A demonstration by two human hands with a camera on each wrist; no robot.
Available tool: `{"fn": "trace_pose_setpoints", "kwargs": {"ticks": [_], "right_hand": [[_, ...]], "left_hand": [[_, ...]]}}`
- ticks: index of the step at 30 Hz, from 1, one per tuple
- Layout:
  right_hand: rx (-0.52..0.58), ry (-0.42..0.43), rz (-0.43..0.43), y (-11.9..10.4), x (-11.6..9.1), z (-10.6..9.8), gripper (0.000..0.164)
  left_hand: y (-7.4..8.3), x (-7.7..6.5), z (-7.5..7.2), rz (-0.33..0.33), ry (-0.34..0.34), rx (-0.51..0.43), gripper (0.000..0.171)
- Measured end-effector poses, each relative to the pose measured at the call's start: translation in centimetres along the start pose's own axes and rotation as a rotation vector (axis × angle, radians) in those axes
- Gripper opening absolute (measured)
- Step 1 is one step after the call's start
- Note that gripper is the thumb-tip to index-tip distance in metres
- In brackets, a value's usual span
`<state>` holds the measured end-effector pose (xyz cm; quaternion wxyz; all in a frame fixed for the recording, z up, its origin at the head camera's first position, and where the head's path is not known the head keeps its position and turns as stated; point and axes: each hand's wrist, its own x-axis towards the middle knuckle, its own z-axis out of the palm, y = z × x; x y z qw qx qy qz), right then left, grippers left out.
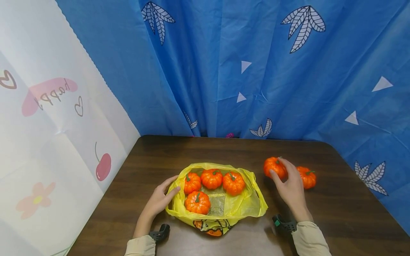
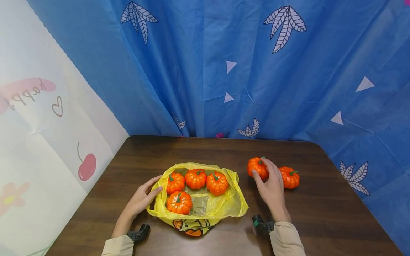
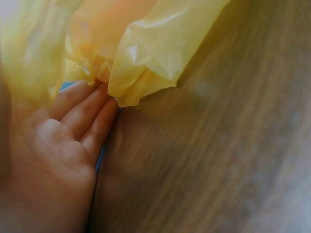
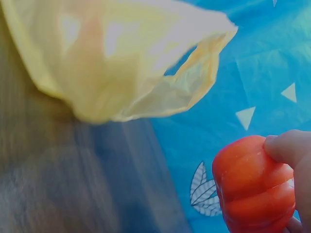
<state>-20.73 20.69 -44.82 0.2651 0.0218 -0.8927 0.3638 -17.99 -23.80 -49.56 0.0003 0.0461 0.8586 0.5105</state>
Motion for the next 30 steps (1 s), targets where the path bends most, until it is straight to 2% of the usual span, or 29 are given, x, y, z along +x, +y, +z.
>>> {"fn": "trace_pose_setpoints", "kwargs": {"ticks": [8, 12, 30], "right_hand": [[0.049, 0.053, -0.138, -2.0, 0.1, -0.4, 0.054], [0.057, 0.059, -0.178, -2.8, 0.1, -0.4, 0.056], [0.083, -0.028, -0.225, -6.0, -1.1, 0.0, 0.06]], "left_hand": [[-0.1, 0.0, 0.0, -0.003, -0.001, 0.003, 0.057], [-0.1, 0.0, 0.1, -0.002, -0.001, 0.005, 0.057], [0.1, 0.0, 0.0, -0.015, -0.003, 0.007, 0.056]]}}
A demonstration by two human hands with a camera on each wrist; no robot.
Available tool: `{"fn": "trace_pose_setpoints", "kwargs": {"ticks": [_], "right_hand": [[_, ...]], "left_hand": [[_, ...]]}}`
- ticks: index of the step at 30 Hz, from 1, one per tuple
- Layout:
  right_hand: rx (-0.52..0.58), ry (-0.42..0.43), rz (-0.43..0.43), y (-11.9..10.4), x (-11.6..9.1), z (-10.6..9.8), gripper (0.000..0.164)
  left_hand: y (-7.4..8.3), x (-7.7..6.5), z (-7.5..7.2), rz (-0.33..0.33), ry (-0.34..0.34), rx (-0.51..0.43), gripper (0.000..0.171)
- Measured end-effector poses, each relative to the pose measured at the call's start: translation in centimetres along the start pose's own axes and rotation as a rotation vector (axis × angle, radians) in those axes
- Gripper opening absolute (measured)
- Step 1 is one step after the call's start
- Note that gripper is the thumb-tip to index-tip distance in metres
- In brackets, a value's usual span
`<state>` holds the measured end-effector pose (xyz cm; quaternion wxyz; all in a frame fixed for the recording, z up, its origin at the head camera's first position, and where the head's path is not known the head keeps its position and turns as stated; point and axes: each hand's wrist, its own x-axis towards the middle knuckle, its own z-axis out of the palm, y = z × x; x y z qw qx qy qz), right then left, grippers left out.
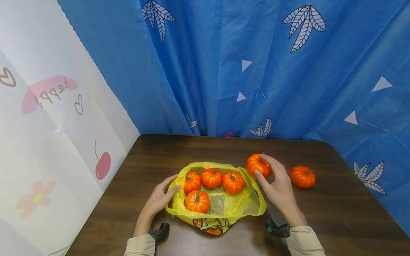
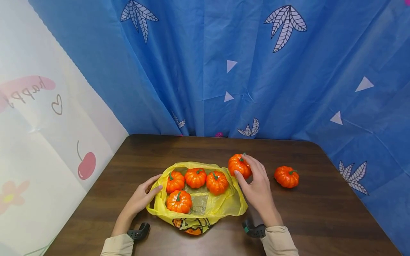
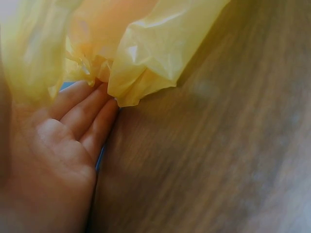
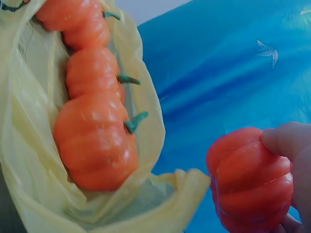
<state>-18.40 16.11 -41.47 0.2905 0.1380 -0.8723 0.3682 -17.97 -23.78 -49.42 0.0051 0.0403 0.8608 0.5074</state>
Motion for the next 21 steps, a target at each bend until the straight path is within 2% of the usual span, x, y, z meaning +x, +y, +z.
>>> {"fn": "trace_pose_setpoints", "kwargs": {"ticks": [6, 21], "right_hand": [[-0.009, -0.031, -0.025, -0.8, -0.6, 0.7, 0.06], [0.112, -0.095, -0.163, -2.3, -2.3, 3.2, 0.058]], "left_hand": [[-0.1, 0.0, 0.1, 0.005, -0.002, -0.003, 0.056], [-0.2, 0.1, 0.0, 0.009, 0.003, -0.018, 0.056]]}}
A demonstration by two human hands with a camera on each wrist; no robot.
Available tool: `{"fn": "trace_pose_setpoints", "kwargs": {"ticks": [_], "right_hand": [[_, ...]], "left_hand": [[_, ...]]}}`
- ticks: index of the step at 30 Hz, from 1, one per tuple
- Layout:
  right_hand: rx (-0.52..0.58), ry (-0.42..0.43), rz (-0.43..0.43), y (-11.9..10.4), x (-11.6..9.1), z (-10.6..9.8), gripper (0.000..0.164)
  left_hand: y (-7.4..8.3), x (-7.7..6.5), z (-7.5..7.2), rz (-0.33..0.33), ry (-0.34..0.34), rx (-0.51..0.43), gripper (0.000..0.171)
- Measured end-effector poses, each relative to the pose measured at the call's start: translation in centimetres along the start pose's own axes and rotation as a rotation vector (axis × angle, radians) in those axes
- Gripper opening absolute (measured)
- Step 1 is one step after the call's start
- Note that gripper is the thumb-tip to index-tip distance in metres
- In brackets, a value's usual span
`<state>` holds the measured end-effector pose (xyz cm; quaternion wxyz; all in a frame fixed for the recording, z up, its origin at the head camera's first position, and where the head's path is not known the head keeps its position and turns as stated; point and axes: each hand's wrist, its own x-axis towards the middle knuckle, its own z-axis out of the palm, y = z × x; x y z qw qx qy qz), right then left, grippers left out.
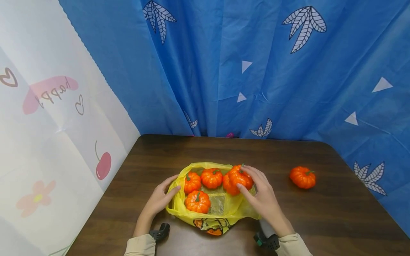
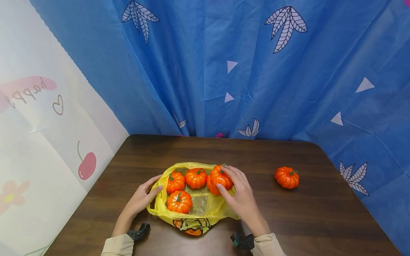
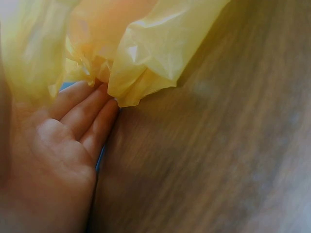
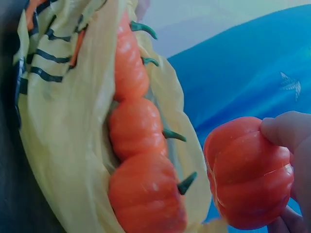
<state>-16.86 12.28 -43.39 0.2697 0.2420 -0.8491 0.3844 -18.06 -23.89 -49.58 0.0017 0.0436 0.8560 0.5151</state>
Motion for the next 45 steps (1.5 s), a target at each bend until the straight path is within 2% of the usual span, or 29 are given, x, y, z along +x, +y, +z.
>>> {"fn": "trace_pose_setpoints", "kwargs": {"ticks": [6, 21, 27, 34, 39, 45], "right_hand": [[0.026, -0.018, -0.049, -0.5, -0.5, 0.9, 0.057], [0.025, -0.08, -0.072, -1.3, -1.7, 2.6, 0.055], [0.026, -0.135, -0.039, -1.6, -2.0, 2.9, 0.055], [0.024, -0.146, -0.079, -1.6, -2.5, 3.6, 0.056], [0.029, -0.209, -0.059, -1.5, -3.0, 4.1, 0.055], [0.033, -0.241, -0.028, -1.3, -3.4, 4.9, 0.055]], "left_hand": [[0.1, 0.0, 0.0, 0.003, 0.004, 0.012, 0.055], [0.2, 0.0, 0.0, -0.005, 0.001, 0.021, 0.056], [0.2, 0.0, 0.0, -0.003, 0.0, 0.022, 0.056], [0.2, -0.1, 0.0, 0.005, 0.005, 0.033, 0.056], [0.1, -0.1, 0.0, 0.012, 0.01, 0.041, 0.055], [0.2, 0.0, 0.0, 0.004, 0.004, 0.026, 0.055]]}}
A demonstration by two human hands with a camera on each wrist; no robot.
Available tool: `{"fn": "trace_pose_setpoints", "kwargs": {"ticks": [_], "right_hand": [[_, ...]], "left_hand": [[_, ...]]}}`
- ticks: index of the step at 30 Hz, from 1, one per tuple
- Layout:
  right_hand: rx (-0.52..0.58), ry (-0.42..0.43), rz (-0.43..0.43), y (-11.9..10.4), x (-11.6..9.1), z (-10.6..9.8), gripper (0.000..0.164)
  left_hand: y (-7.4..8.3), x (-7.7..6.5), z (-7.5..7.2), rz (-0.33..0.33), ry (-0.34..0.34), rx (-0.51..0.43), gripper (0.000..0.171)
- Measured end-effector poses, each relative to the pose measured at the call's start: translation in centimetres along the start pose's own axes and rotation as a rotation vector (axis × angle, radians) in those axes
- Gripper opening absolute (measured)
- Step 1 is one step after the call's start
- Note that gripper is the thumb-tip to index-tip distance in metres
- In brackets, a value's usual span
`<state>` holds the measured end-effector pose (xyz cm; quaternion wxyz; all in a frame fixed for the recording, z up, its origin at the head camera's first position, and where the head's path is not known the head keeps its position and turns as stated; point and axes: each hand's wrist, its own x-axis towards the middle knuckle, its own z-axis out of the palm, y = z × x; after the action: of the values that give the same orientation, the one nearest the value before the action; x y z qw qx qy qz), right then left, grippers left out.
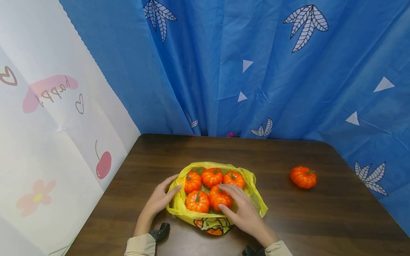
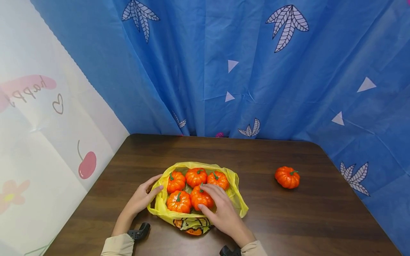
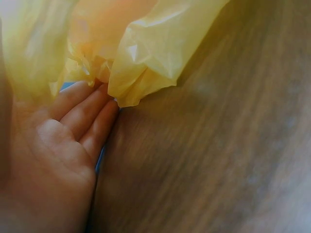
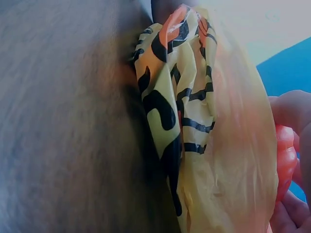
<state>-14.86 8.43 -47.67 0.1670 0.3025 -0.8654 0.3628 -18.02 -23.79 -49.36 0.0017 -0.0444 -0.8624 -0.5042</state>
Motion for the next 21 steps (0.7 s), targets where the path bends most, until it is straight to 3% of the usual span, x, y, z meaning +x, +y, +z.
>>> {"fn": "trace_pose_setpoints", "kwargs": {"ticks": [21], "right_hand": [[-0.038, -0.096, 0.011, 0.17, -0.5, 0.62, 0.059]], "left_hand": [[-0.18, 0.01, 0.06, 0.025, -0.005, -0.004, 0.055]]}}
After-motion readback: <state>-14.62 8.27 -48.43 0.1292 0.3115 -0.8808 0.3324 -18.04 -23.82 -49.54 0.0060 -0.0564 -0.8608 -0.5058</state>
